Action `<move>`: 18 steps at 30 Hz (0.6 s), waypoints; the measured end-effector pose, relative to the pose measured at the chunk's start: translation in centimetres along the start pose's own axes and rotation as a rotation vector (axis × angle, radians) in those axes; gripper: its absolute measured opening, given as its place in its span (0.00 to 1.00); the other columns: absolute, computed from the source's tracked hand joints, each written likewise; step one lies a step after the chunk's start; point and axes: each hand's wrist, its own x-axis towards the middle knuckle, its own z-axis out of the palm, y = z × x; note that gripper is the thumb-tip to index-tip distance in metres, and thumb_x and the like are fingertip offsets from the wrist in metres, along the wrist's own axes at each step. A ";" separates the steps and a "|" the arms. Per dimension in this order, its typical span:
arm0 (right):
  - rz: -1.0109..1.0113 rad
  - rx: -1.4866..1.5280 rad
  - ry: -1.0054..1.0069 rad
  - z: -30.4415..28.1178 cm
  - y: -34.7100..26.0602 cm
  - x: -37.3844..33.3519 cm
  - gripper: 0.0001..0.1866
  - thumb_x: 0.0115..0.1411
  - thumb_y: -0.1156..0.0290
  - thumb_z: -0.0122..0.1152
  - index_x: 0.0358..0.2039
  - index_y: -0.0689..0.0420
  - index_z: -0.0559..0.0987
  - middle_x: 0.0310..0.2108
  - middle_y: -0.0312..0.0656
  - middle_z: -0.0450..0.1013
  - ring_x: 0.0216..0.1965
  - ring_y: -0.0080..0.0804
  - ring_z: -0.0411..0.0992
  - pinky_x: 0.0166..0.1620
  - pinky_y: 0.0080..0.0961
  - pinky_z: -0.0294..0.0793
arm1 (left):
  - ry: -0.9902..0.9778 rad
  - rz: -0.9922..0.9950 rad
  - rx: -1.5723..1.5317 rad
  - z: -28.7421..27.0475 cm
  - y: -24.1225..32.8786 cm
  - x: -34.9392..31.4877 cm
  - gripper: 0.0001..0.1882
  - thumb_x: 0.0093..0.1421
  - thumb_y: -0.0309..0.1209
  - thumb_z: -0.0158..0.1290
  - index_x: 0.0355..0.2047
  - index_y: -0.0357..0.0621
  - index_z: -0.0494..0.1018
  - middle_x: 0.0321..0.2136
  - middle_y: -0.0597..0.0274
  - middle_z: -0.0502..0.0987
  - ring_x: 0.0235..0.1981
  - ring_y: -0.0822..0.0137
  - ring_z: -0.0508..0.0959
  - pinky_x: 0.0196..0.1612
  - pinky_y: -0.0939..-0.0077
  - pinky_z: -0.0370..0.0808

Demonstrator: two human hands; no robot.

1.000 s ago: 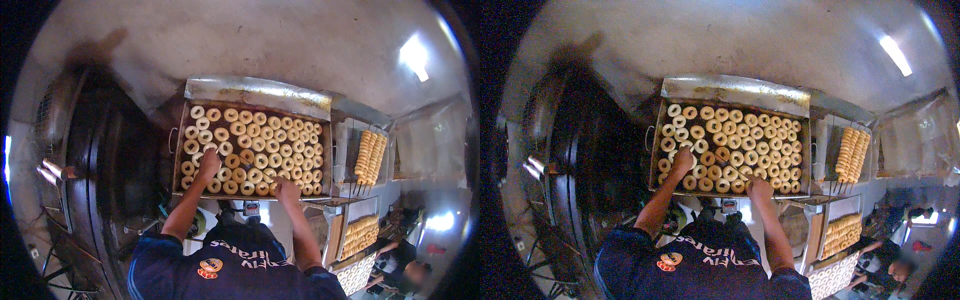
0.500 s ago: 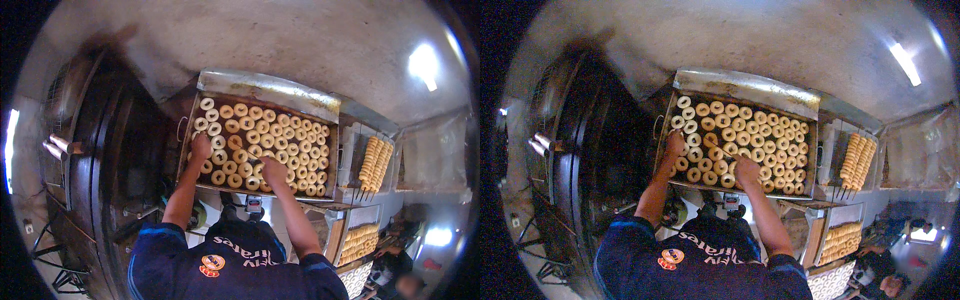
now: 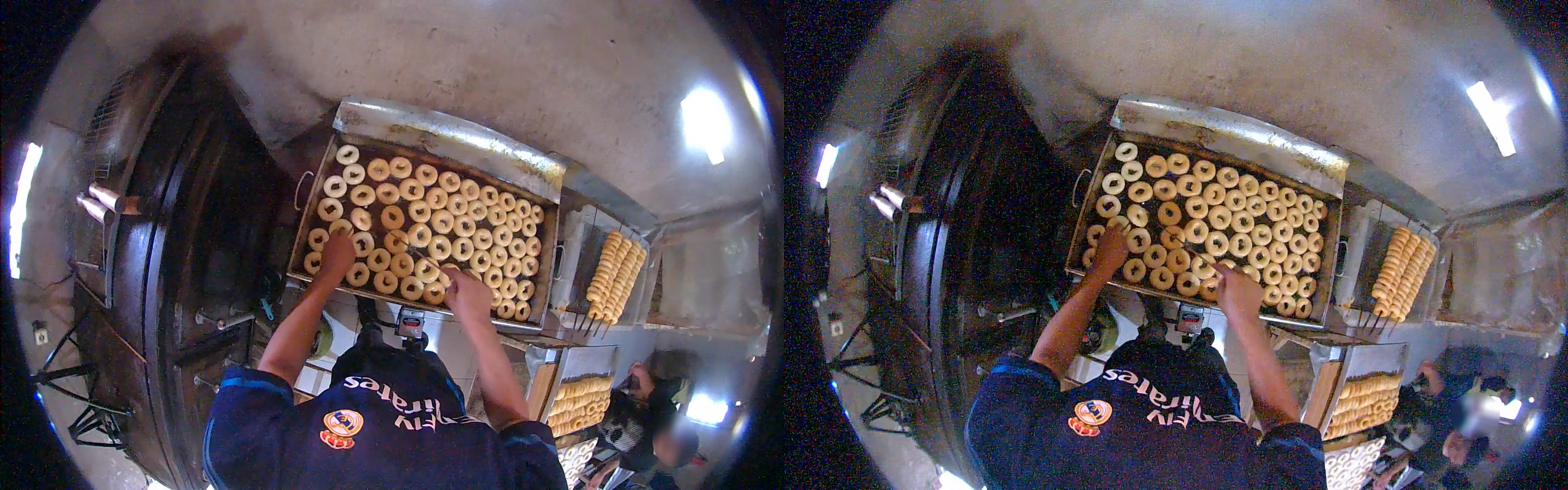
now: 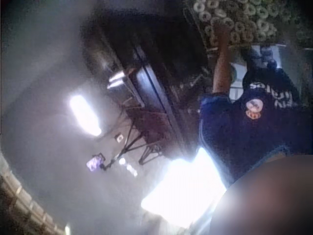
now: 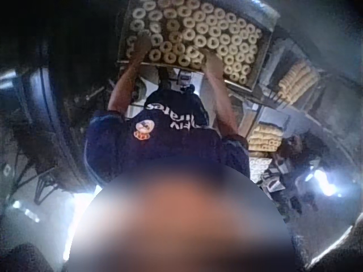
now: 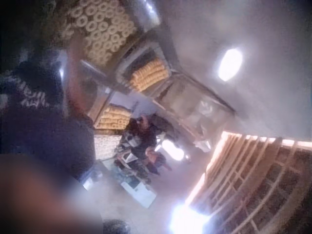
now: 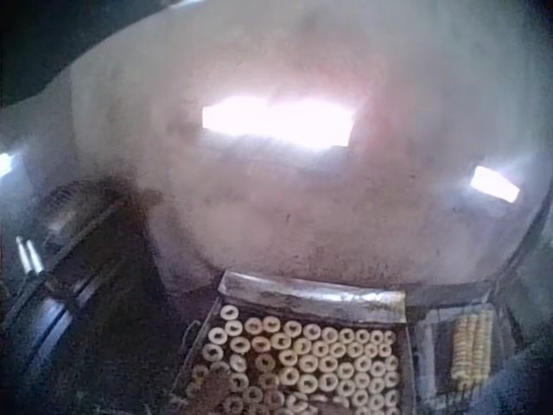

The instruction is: The person arranges cooked donuts on a tray and uses a long metal skewer to thread them into a spiral shape. They then transfer the assembled donut spirals to a cooling rack and load raw donut dough from a wooden board onto a griddle for cooking.

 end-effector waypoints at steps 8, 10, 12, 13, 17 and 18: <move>-0.069 0.053 -0.063 0.1 2.4 -1.7 0.20 0.60 0.69 0.61 0.52 0.38 0.85 0.35 0.46 0.81 0.36 0.48 0.81 0.39 0.46 0.81 | 0.011 -0.073 -0.033 1.7 -0.2 -3.6 0.16 0.70 0.28 0.48 0.54 0.33 0.74 0.51 0.37 0.77 0.52 0.37 0.78 0.53 0.45 0.77; -0.029 -0.005 -0.092 -2.7 2.5 -3.2 0.20 0.61 0.70 0.60 0.53 0.38 0.86 0.36 0.45 0.82 0.38 0.46 0.82 0.40 0.44 0.82 | 0.037 -0.134 -0.017 -0.3 0.3 -6.4 0.18 0.67 0.27 0.51 0.56 0.34 0.74 0.53 0.39 0.77 0.54 0.38 0.78 0.54 0.47 0.77; -0.052 -0.016 -0.033 -3.8 5.2 -5.6 0.20 0.61 0.70 0.60 0.52 0.38 0.86 0.36 0.46 0.82 0.38 0.46 0.82 0.39 0.44 0.82 | 0.072 -0.256 0.064 -1.3 0.2 -8.7 0.19 0.66 0.26 0.52 0.56 0.34 0.74 0.54 0.40 0.76 0.54 0.38 0.78 0.55 0.48 0.77; -0.079 0.018 -0.036 -3.6 6.3 -6.3 0.18 0.61 0.70 0.59 0.50 0.39 0.87 0.35 0.47 0.82 0.36 0.46 0.82 0.38 0.44 0.82 | 0.039 -0.243 0.047 -1.4 1.6 -9.0 0.19 0.66 0.26 0.52 0.57 0.35 0.74 0.54 0.40 0.76 0.54 0.39 0.78 0.55 0.48 0.77; -0.061 -0.087 -0.097 0.6 8.0 -5.3 0.17 0.61 0.70 0.60 0.48 0.38 0.88 0.33 0.45 0.82 0.35 0.46 0.82 0.37 0.45 0.82 | -0.056 0.032 0.211 2.2 5.1 -8.0 0.19 0.65 0.27 0.54 0.56 0.38 0.74 0.53 0.43 0.77 0.54 0.42 0.79 0.54 0.47 0.78; -0.067 -0.050 -0.076 0.6 7.5 -5.5 0.17 0.61 0.70 0.60 0.47 0.38 0.88 0.32 0.45 0.82 0.35 0.46 0.82 0.37 0.46 0.81 | -0.128 0.005 0.252 3.1 5.3 -6.9 0.18 0.64 0.28 0.54 0.54 0.38 0.74 0.52 0.43 0.77 0.53 0.42 0.80 0.53 0.47 0.79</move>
